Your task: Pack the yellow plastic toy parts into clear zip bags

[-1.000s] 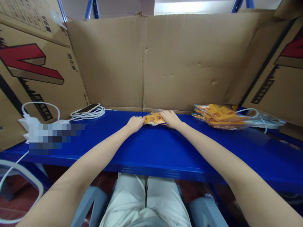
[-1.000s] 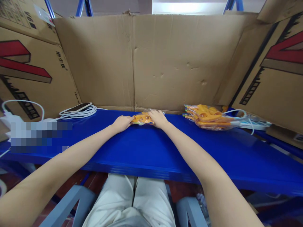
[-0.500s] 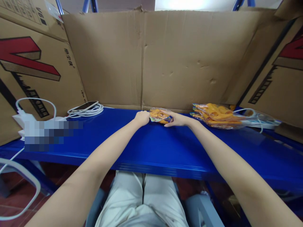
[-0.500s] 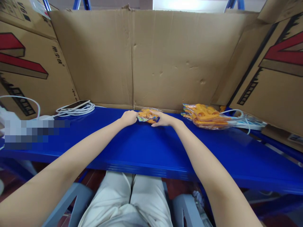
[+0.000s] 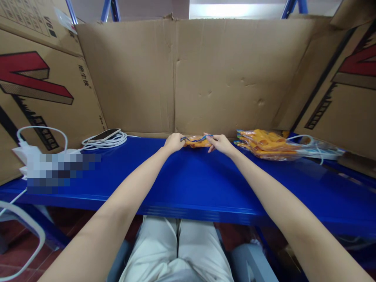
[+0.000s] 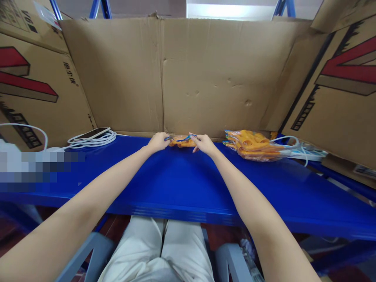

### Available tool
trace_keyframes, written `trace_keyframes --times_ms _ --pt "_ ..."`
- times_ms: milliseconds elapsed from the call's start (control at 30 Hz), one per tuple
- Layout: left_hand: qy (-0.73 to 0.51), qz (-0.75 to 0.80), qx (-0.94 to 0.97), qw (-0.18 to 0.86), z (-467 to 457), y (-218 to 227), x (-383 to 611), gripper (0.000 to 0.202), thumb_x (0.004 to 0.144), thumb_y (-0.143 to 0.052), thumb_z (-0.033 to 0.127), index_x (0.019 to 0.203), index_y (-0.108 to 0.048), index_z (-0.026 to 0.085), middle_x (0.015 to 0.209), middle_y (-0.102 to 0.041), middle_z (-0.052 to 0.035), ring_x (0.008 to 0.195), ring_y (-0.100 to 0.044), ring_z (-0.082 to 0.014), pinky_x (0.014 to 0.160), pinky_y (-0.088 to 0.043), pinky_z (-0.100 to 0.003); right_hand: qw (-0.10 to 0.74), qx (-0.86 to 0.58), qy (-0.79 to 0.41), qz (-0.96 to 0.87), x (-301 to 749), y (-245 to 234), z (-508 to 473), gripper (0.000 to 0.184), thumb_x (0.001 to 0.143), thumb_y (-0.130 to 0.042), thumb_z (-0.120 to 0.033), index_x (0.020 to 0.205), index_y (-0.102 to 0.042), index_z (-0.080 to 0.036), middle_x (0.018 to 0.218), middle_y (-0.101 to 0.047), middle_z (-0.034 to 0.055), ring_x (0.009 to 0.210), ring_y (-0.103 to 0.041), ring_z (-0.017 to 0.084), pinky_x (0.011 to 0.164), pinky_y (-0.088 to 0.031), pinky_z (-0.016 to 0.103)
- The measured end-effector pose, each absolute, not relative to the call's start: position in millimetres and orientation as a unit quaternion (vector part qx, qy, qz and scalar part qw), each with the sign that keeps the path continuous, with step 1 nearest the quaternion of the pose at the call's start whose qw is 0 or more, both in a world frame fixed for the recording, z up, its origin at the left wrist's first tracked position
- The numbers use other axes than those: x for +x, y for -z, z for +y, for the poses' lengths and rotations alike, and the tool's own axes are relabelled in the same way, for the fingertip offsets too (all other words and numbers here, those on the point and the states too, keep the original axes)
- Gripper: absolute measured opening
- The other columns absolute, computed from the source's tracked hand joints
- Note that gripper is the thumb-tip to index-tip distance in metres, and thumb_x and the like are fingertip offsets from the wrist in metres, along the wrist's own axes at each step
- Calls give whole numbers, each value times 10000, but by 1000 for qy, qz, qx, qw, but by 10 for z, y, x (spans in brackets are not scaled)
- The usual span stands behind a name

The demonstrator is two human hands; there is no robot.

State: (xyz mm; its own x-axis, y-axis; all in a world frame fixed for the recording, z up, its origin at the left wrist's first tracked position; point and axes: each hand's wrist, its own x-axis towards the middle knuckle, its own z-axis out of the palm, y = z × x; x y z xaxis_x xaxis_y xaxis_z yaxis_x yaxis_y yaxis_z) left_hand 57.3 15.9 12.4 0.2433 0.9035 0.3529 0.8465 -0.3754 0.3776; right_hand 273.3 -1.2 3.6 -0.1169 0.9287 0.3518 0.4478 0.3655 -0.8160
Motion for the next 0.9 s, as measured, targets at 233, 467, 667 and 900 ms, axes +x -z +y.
trace_keyframes --times_ms 233,467,667,900 --pt "-488 492 575 435 281 -149 702 270 867 -529 160 1112 -625 101 1075 -696 -140 854 -687 -149 758 -542 -252 564 -494 -429 -504 2557 -225 26 176 924 -521 -317 915 -583 -153 752 -704 65 562 -668 129 593 -555 266" --pt "-522 463 693 180 386 -271 689 214 772 -602 160 954 -710 123 1029 -714 -84 1055 -620 -225 945 -460 -341 636 -514 -295 -494 2429 -459 300 253 927 -476 -388 824 -558 -173 763 -658 41 620 -664 129 458 -479 191" --pt "-535 488 617 307 392 -363 631 174 795 -588 164 926 -679 95 918 -710 -95 908 -654 -194 848 -503 -330 621 -507 -221 -555 2372 -551 477 326 904 -478 -463 868 -606 -165 724 -630 48 577 -646 142 449 -474 214" --pt "-537 457 589 394 351 -623 475 168 801 -622 196 958 -655 150 1034 -691 -122 951 -658 -189 890 -488 -372 621 -470 -162 -606 2314 -735 492 400 907 -440 -532 940 -616 -174 717 -613 44 663 -665 165 584 -535 269"
